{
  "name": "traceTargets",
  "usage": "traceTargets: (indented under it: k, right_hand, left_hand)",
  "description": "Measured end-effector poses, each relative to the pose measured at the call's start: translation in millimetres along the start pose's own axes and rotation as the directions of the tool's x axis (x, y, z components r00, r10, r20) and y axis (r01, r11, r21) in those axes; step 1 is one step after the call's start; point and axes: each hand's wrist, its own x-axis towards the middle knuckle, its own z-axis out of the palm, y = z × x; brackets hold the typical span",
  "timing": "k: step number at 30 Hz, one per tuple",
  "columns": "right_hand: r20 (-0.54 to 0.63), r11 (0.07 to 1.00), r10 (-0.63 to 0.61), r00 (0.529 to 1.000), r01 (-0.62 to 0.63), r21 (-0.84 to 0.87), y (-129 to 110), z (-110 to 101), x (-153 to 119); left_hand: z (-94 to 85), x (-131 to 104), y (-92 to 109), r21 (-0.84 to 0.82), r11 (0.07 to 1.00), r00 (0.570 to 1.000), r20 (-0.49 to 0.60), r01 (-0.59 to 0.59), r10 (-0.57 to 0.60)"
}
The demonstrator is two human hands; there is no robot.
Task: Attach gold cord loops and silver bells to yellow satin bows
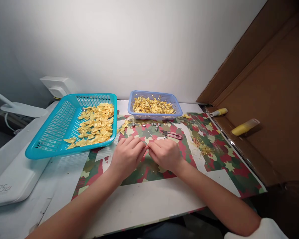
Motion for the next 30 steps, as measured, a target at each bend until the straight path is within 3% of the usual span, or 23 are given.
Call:
traceTargets:
  k: [7, 12, 15, 19, 25, 30]
  right_hand:
    - [0.068, 0.966, 0.249, 0.966, -0.253, 0.057, 26, 3, -20]
    - [0.088, 0.869, 0.485, 0.870, -0.491, 0.061, 47, 4, -31]
    - [0.115, 0.807, 0.553, 0.825, -0.565, 0.170, 46, 4, -32]
    - [0.200, 0.787, 0.474, 0.857, -0.515, 0.341, 37, 4, -29]
    - [0.319, 0.802, 0.383, 0.867, -0.483, 0.352, 41, 7, -31]
    - [0.395, 0.847, 0.219, 0.892, -0.375, 0.378, 42, 3, -32]
  left_hand:
    - [2.6, -2, -4, 0.033, 0.998, 0.997, -0.056, 0.055, -0.053]
    - [5.1, -3, -7, 0.009, 0.995, 0.994, -0.042, 0.103, -0.102]
    - [6.9, -4, -6, -0.021, 0.992, 0.992, -0.029, 0.122, -0.123]
    - [8.3, -4, -2, -0.058, 0.992, 0.993, -0.023, 0.113, -0.114]
    - [9.6, -6, 1, -0.097, 0.989, 0.993, -0.013, 0.112, -0.114]
    - [12.1, -7, 1, -0.091, 0.988, 0.991, 0.044, 0.127, -0.123]
